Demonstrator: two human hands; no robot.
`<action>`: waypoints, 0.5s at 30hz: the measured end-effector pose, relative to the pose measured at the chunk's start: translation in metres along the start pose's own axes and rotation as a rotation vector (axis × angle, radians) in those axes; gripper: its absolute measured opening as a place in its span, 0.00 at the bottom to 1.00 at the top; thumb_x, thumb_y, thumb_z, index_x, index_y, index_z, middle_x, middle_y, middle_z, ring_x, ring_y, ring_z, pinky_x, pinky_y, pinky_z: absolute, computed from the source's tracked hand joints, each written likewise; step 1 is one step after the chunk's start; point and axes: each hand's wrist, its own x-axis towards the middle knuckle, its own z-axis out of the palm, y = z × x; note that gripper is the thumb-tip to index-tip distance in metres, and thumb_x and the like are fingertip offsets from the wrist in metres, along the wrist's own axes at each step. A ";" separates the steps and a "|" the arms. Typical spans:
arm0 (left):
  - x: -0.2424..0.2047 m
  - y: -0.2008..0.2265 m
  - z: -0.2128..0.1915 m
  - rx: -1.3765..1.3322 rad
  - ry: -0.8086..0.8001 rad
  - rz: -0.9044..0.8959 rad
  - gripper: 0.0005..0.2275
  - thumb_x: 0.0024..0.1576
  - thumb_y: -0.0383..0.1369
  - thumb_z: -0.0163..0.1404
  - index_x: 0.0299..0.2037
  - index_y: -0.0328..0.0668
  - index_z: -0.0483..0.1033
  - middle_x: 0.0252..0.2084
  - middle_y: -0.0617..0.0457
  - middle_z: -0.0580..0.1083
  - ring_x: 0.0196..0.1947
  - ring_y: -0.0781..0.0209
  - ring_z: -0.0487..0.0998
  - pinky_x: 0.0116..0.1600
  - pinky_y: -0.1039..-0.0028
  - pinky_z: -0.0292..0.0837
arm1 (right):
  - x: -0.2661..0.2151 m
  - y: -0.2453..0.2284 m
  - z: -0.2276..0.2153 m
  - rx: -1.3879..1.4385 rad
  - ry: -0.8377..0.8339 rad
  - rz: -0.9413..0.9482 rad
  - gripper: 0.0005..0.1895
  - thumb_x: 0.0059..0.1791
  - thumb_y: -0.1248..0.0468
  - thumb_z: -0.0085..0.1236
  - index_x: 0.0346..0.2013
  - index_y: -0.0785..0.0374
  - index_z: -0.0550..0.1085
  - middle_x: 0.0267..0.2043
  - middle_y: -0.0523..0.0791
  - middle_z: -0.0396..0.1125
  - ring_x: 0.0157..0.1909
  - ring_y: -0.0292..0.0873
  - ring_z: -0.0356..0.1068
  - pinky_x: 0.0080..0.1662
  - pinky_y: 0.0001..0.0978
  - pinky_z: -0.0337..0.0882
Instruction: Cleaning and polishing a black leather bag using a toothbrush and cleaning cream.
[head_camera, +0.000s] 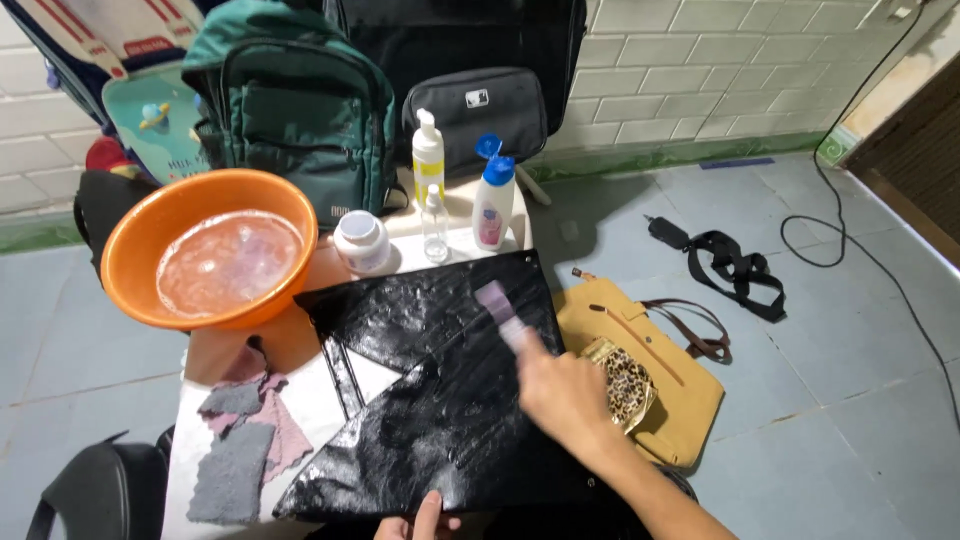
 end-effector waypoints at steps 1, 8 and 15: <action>-0.003 0.001 0.000 0.000 0.006 -0.004 0.10 0.55 0.19 0.55 0.37 0.06 0.76 0.26 0.20 0.81 0.16 0.38 0.82 0.20 0.64 0.77 | -0.012 -0.008 -0.005 0.001 -0.005 -0.004 0.17 0.56 0.60 0.34 0.52 0.67 0.65 0.13 0.43 0.66 0.09 0.45 0.63 0.12 0.40 0.64; -0.028 0.033 0.002 0.082 0.074 -0.044 0.13 0.54 0.24 0.59 0.28 0.12 0.71 0.18 0.27 0.77 0.14 0.40 0.81 0.21 0.65 0.75 | -0.032 -0.022 0.000 0.009 0.063 -0.099 0.27 0.52 0.57 0.44 0.66 0.59 0.64 0.17 0.54 0.72 0.13 0.55 0.71 0.19 0.50 0.69; -0.022 0.032 -0.001 0.030 -0.013 -0.070 0.12 0.54 0.23 0.59 0.33 0.10 0.74 0.23 0.26 0.80 0.20 0.39 0.85 0.26 0.64 0.80 | -0.008 -0.035 -0.007 -0.024 0.002 -0.073 0.19 0.55 0.56 0.35 0.57 0.61 0.61 0.14 0.49 0.70 0.11 0.54 0.69 0.17 0.50 0.67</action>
